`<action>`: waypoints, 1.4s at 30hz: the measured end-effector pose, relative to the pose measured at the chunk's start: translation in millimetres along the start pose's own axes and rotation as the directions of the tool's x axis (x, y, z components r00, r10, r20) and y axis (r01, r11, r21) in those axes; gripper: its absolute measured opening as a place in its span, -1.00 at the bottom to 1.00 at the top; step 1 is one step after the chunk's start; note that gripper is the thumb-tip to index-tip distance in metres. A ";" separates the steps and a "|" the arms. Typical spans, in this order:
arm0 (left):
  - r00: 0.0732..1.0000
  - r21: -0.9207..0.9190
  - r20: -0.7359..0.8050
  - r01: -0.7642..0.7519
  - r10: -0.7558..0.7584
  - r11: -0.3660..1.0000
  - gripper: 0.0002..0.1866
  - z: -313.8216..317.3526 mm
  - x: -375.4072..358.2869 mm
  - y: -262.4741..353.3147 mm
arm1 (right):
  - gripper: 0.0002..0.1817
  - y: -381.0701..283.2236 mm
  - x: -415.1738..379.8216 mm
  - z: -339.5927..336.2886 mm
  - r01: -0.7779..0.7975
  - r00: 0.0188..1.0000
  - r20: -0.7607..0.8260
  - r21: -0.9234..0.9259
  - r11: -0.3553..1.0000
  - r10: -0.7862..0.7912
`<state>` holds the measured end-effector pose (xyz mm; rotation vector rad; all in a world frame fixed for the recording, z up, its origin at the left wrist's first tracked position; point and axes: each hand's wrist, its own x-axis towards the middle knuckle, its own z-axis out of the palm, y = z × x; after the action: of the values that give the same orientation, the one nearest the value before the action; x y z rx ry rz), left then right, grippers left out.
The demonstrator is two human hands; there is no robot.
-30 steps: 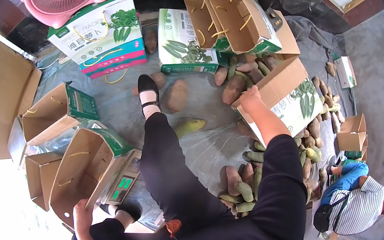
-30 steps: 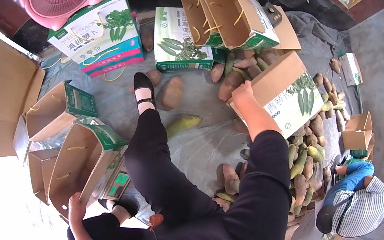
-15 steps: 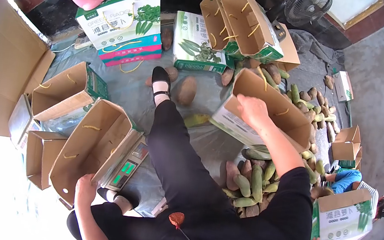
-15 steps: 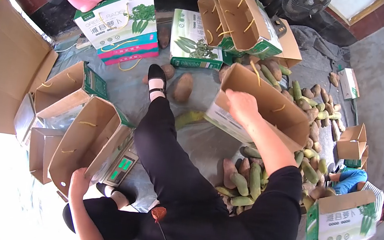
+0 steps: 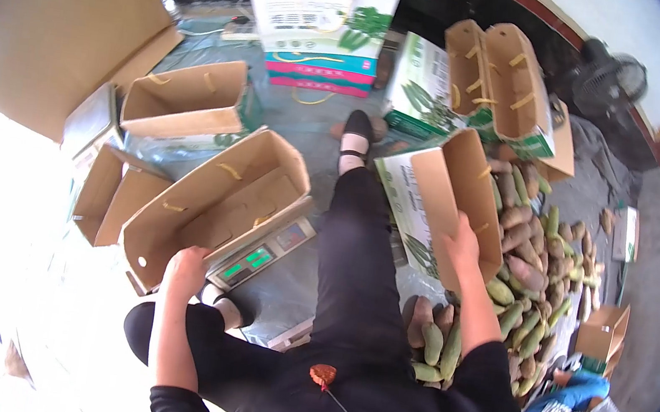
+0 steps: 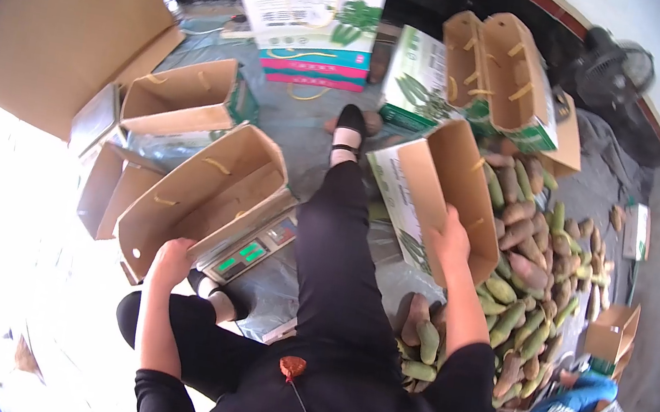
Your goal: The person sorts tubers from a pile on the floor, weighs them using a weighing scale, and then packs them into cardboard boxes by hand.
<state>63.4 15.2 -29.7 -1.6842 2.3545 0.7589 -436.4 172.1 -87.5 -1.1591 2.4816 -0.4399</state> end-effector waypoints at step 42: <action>0.998 0.328 -0.017 0.059 -0.056 0.943 -0.71 -46.2 317.4 -51.4 | -0.81 -249.8 116.9 -35.1 0.594 0.753 -0.146 -0.267 0.758 -0.642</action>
<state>4.5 -287.0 -133.2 -1.6028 2.2697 0.3239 -355.5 -68.0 26.9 -2.1554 2.2956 -0.5193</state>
